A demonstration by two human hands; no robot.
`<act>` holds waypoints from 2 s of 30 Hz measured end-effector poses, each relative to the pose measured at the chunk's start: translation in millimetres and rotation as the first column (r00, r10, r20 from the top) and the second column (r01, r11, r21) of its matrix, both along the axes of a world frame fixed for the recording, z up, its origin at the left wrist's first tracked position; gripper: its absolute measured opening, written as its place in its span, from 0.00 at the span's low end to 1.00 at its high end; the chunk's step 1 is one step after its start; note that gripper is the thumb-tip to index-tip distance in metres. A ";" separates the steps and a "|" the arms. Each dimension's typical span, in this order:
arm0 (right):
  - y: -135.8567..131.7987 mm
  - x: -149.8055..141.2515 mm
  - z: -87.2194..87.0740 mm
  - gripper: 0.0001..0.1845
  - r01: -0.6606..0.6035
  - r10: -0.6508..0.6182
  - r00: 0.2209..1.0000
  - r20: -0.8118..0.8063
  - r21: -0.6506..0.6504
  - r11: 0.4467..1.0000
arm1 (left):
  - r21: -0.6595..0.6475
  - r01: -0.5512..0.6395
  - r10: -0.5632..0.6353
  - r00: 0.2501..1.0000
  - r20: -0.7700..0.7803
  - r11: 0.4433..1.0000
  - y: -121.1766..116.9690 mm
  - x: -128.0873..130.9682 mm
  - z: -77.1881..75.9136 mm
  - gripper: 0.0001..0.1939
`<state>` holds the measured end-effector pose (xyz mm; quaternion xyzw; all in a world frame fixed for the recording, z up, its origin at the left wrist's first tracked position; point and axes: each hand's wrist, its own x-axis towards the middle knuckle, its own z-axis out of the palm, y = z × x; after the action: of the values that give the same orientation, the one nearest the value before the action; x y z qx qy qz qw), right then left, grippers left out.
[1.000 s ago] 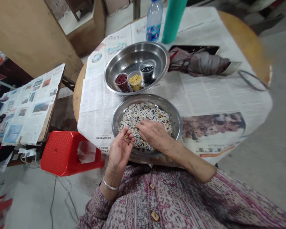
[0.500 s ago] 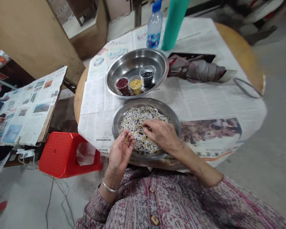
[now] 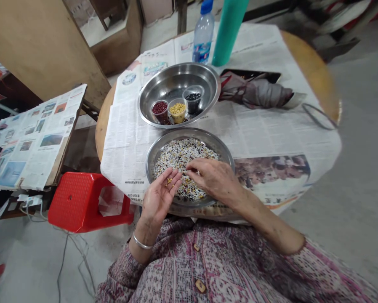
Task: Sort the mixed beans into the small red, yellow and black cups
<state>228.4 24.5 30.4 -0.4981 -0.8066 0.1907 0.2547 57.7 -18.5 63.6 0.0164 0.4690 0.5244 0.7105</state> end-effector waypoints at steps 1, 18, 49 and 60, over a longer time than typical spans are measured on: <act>-2.7 2.6 -5.5 0.09 -0.018 0.016 0.998 0.064 0.028 0.999 | 0.001 -0.001 0.001 1.000 0.001 1.000 -0.2 -0.5 0.2 0.12; -7.8 9.6 -21.7 0.11 -0.067 0.052 0.986 0.160 0.088 0.994 | 0.032 -0.007 0.006 1.000 0.017 0.999 -3.1 -1.8 -0.8 0.12; 26.3 -5.2 11.8 0.10 -0.038 0.031 0.993 0.116 0.064 0.997 | 0.077 -0.070 0.067 0.997 0.041 0.995 -8.4 -7.4 -8.9 0.10; 138.9 -51.3 86.6 0.13 0.139 -0.140 0.990 0.011 0.051 0.989 | 0.061 -0.058 0.058 0.998 0.003 0.996 -8.7 -8.0 -11.3 0.13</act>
<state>177.1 163.3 117.1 -0.5483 -0.7761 0.1485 0.2738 49.7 -27.2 52.3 0.0243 0.4525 0.5589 0.6945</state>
